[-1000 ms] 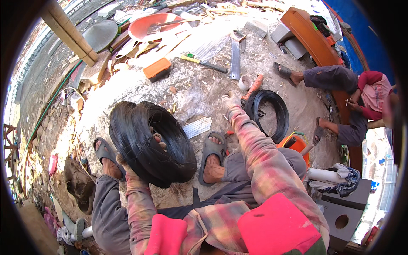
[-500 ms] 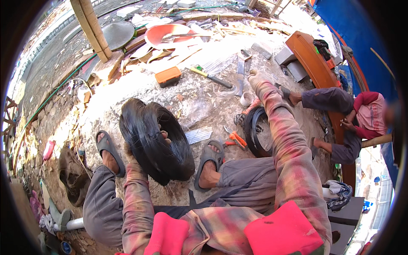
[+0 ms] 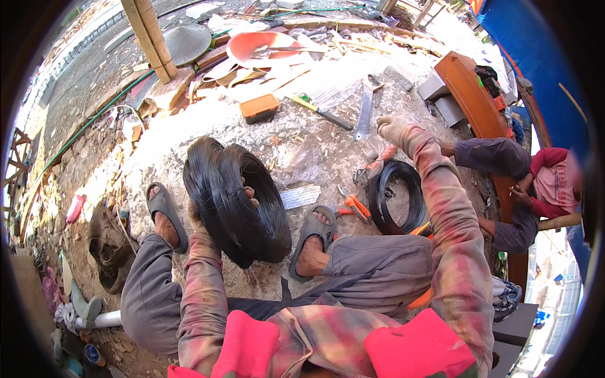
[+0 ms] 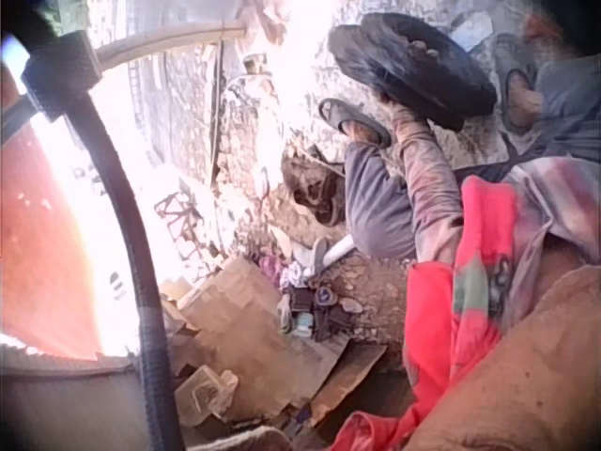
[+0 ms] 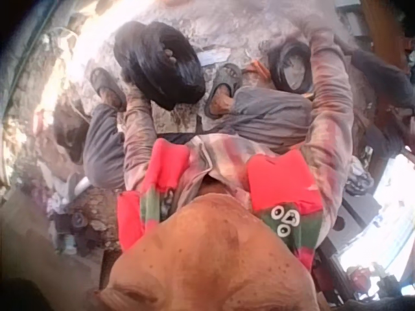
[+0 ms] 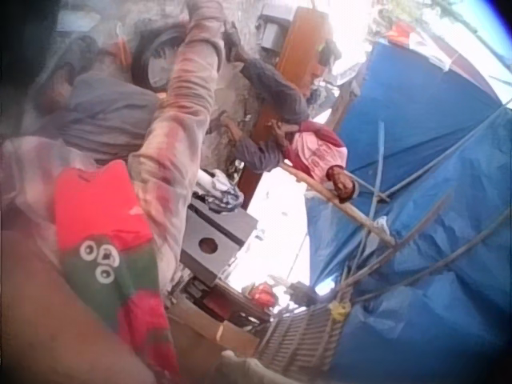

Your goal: The person prepares segments of black binding wire by pulling wire from a large coil, measuring it against a smaller guide coil, and cutting the wire with pliers while sitting on the ground.

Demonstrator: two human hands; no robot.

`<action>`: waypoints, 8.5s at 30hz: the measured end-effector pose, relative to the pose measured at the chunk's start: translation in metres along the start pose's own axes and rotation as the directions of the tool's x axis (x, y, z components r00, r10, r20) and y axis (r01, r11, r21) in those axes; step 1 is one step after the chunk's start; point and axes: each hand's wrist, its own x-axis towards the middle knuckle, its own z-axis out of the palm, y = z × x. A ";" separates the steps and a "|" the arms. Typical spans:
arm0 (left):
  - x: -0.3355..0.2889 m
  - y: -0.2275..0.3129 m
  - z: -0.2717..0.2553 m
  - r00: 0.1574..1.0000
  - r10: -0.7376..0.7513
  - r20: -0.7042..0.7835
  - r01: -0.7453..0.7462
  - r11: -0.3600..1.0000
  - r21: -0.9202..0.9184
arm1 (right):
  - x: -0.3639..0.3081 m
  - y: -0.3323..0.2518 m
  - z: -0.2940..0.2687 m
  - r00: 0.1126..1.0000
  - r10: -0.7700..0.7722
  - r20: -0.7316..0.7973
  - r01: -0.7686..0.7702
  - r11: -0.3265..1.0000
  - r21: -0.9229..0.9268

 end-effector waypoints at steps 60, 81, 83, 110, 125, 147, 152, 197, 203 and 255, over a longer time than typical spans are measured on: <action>0.007 -0.031 0.033 0.880 -0.309 -0.362 0.335 0.942 0.010 | -0.056 -0.210 0.097 0.587 -0.477 0.654 0.236 0.874 0.425; -0.021 -0.043 0.004 0.897 -0.127 -0.423 0.193 0.974 0.117 | -0.014 -0.220 0.228 0.524 -0.676 0.518 -0.040 0.588 0.808; -0.027 -0.051 0.018 0.894 -0.201 -0.401 0.275 0.952 0.135 | -0.018 -0.214 0.231 0.554 -0.640 0.533 -0.057 0.609 0.791; -0.016 -0.074 0.105 0.820 -0.141 -0.555 0.368 0.873 0.322 | -0.029 -0.168 0.247 0.959 -0.071 0.274 -0.031 0.937 0.349; 0.013 -0.081 0.069 0.821 -0.032 -0.569 0.151 0.975 0.162 | -0.029 -0.159 0.235 0.969 -0.009 0.246 -0.050 0.971 0.232; 0.019 -0.066 0.075 0.646 0.240 -0.724 0.173 0.879 0.445 | -0.033 -0.142 0.178 0.872 -0.136 0.471 -0.036 0.941 0.337; 0.035 -0.056 0.044 0.687 0.241 -0.686 0.162 0.869 0.467 | -0.057 -0.172 0.222 0.970 -0.153 0.187 -0.014 0.736 0.676; -0.012 -0.081 0.196 0.819 0.467 -0.333 0.561 -0.532 0.635 | -0.128 -0.195 0.053 0.782 -0.581 0.228 0.573 0.813 0.107; -0.011 -0.081 0.194 0.838 0.465 -0.286 0.528 -0.557 0.641 | -0.141 -0.207 0.046 0.773 -0.625 0.110 0.608 0.779 0.151; 0.006 -0.094 0.184 0.839 0.468 -0.279 0.525 -0.560 0.641 | -0.137 -0.228 0.040 0.443 -0.896 0.035 0.811 0.383 -0.442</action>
